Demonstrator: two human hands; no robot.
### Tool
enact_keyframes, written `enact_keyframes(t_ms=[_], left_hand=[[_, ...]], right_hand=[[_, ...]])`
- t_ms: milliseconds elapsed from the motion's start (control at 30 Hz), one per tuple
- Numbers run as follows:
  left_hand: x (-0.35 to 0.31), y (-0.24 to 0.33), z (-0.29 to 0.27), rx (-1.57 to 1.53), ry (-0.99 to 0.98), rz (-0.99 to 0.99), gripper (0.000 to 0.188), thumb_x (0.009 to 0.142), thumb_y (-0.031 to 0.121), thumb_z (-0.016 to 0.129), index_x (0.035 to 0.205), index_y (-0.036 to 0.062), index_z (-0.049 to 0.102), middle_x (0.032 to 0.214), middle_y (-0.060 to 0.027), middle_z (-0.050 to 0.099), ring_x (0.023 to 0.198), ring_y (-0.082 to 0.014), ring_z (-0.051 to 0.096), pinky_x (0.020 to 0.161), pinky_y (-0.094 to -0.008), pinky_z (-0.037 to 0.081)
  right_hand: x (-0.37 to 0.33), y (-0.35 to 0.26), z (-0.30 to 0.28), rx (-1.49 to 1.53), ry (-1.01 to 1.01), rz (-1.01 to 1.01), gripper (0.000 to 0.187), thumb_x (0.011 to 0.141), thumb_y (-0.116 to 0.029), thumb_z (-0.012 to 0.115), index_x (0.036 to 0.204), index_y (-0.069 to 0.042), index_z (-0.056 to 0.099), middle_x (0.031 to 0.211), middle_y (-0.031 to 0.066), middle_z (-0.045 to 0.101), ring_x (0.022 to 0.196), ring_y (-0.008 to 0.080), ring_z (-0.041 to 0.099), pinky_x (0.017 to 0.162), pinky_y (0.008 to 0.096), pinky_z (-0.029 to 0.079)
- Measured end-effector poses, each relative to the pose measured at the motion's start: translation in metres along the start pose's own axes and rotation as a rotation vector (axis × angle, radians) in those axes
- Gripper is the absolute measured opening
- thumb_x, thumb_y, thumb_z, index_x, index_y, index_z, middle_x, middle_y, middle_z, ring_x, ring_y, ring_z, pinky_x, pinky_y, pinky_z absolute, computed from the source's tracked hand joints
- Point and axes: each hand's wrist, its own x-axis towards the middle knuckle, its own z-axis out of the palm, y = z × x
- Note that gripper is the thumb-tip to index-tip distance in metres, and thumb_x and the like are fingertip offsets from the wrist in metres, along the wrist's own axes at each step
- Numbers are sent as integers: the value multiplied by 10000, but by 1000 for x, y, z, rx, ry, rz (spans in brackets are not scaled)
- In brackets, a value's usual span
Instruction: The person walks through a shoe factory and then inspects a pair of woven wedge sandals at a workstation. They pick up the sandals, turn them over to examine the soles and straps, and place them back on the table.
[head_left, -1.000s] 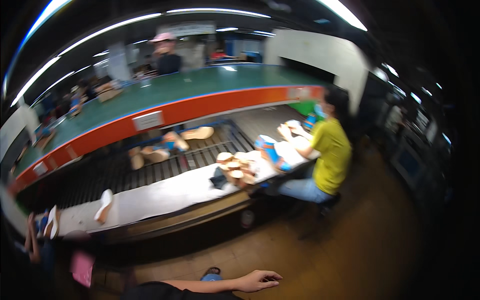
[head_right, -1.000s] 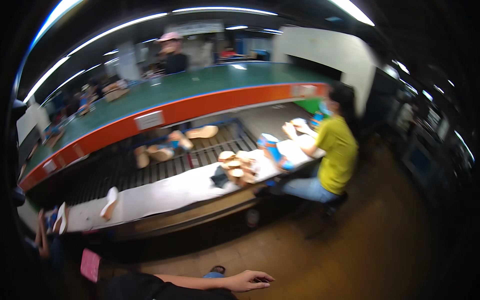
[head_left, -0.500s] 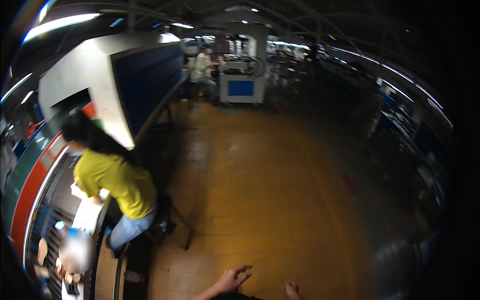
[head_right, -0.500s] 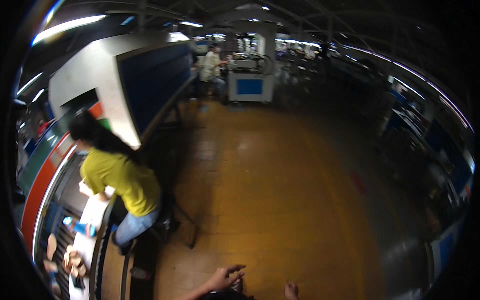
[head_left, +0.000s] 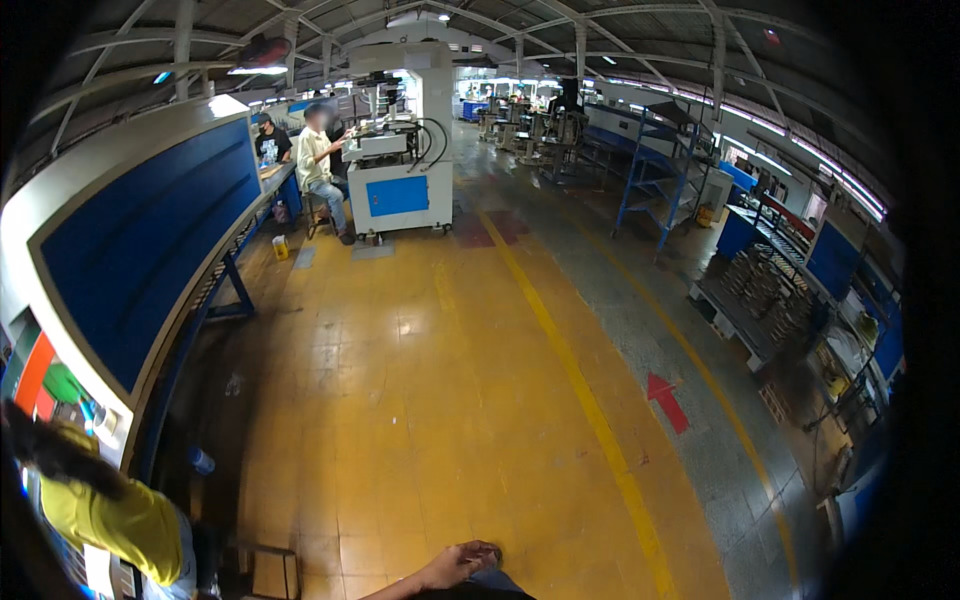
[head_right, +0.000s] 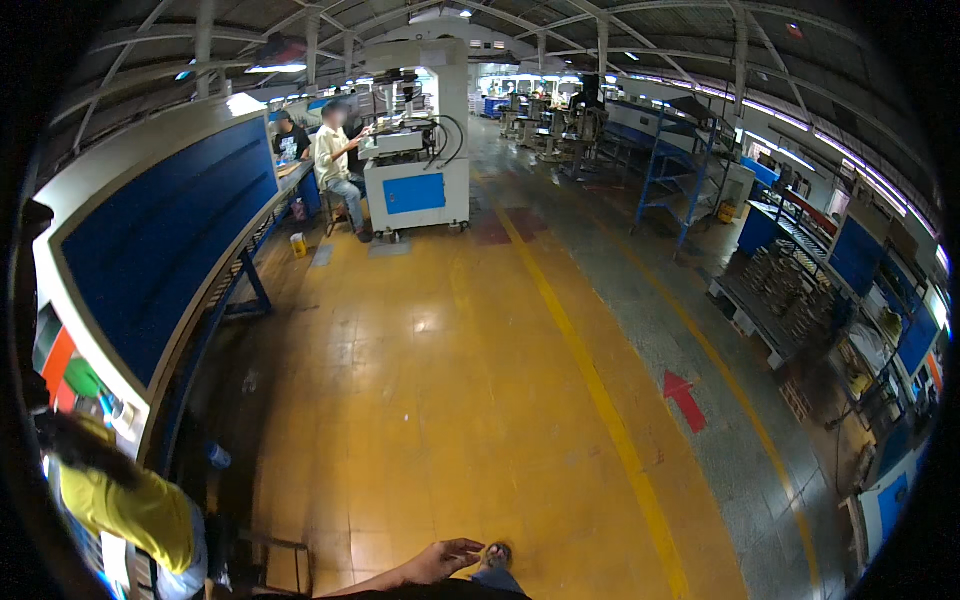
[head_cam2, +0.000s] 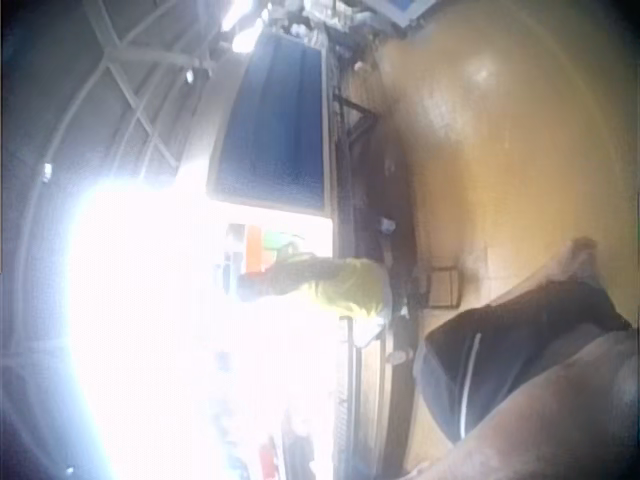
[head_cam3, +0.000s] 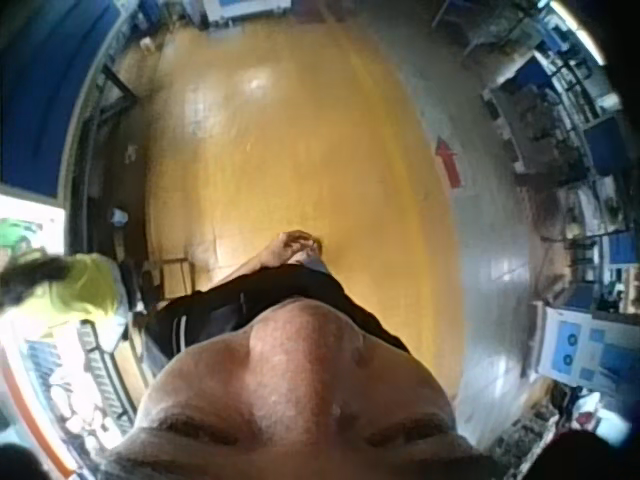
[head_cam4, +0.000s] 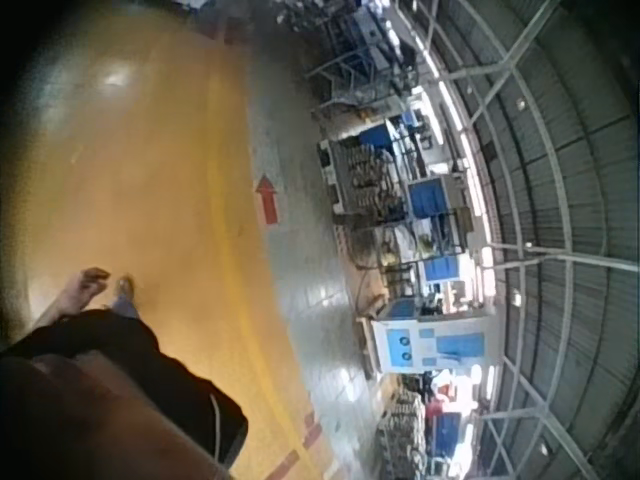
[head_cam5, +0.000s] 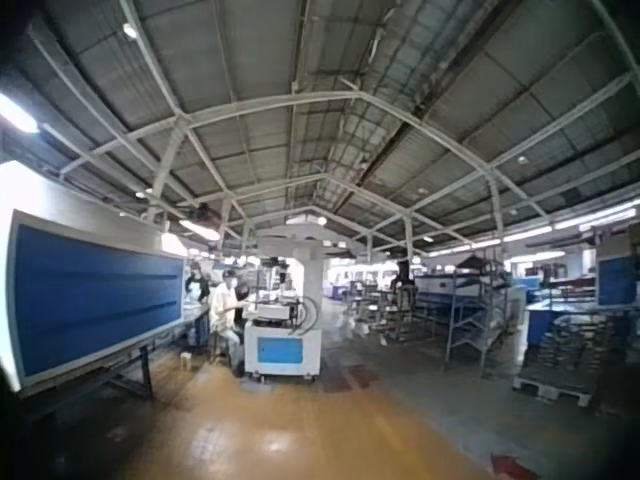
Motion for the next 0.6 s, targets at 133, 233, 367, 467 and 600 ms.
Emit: enact_keyframes(t_ms=[133,233,367,467,600], left_hand=[[126,59,-72,44,55,-33,383,992,201,572,1325,15,534,1177,-140,662,1078,-200,635,950,-338,504],[219,71,-119,133,165,-63,372,986,216,583,1299,17,558,1150,-139,675,1050,-194,647,935,-336,511],[396,2,-184,79,297,-63,332,966,224,616,1213,2,609,1088,-123,698,1012,-191,659,911,-337,515],[525,95,-243,57,204,-161,291,946,178,624,1168,-9,633,1081,-125,700,997,-186,646,905,-336,505],[711,220,-336,295,163,212,280,937,155,598,1169,-1,611,1051,-165,679,980,-302,655,870,-375,513]], right_hand=[[126,-242,-174,-281,213,-385,474,959,-315,505,1331,-22,509,1246,216,608,1131,385,588,952,469,468],[161,-480,-282,7,539,-854,456,949,-364,566,1230,-4,575,1183,211,647,1080,356,631,887,425,511],[230,-678,-398,435,291,-1001,432,951,-329,586,1249,-16,568,1180,182,661,1068,279,654,896,394,512],[323,-673,-420,184,475,-870,383,952,-277,595,1242,-28,584,1146,149,681,1011,235,669,881,370,515],[404,-608,-447,-116,21,-125,397,989,-294,501,1299,-55,560,1209,161,644,1074,298,627,955,424,482]])
